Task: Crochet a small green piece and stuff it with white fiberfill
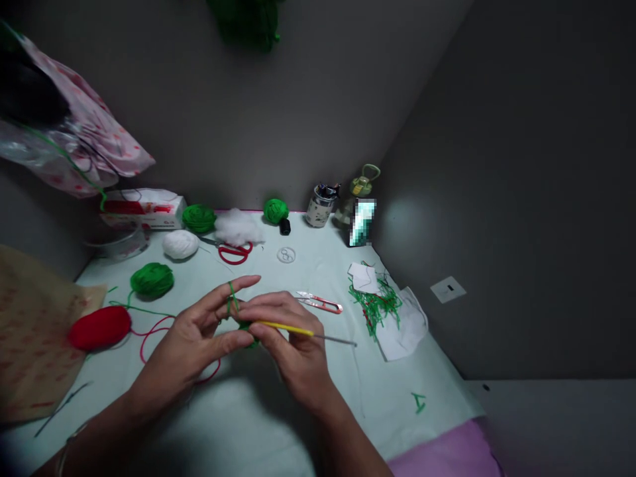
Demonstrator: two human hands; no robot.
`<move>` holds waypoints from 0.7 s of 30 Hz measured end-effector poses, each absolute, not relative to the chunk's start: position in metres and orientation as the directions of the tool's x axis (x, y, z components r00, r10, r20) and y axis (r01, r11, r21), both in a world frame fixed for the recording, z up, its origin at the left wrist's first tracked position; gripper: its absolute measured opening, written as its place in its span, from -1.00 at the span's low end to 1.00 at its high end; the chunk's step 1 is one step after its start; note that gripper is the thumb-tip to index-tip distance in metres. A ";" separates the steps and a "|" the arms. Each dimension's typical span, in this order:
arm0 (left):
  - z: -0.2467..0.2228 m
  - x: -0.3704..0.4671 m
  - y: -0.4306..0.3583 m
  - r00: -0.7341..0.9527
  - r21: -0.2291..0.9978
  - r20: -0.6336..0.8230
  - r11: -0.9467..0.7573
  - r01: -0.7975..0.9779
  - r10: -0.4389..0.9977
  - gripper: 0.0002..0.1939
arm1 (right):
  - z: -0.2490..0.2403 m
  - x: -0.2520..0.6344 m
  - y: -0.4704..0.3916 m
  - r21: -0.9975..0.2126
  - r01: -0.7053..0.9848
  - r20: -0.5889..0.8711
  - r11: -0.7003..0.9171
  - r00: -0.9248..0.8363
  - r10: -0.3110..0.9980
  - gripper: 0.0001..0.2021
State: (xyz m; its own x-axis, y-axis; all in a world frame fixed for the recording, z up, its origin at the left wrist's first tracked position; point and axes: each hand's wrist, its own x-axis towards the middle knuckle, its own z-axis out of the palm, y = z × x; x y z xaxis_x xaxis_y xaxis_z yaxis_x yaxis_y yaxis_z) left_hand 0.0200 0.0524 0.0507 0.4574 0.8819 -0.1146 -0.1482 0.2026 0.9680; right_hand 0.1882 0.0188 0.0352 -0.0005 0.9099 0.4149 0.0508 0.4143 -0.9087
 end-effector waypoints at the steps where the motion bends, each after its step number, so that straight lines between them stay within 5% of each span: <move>1: 0.051 0.020 0.052 0.460 0.969 -0.122 0.206 -0.138 0.880 -0.37 | 0.034 0.187 0.019 -0.903 0.052 0.427 0.426 0.009 0.904 -0.81; 10: 0.044 0.024 0.053 0.485 0.924 -0.110 0.269 -0.272 0.868 -0.48 | 0.018 0.189 0.024 -0.922 -0.253 0.261 0.295 0.160 0.952 -0.86; 21: 0.037 0.025 0.056 0.521 0.898 -0.097 0.300 -0.321 0.848 -0.34 | 0.019 0.190 0.026 -0.901 -0.269 0.304 0.340 0.169 0.938 -0.87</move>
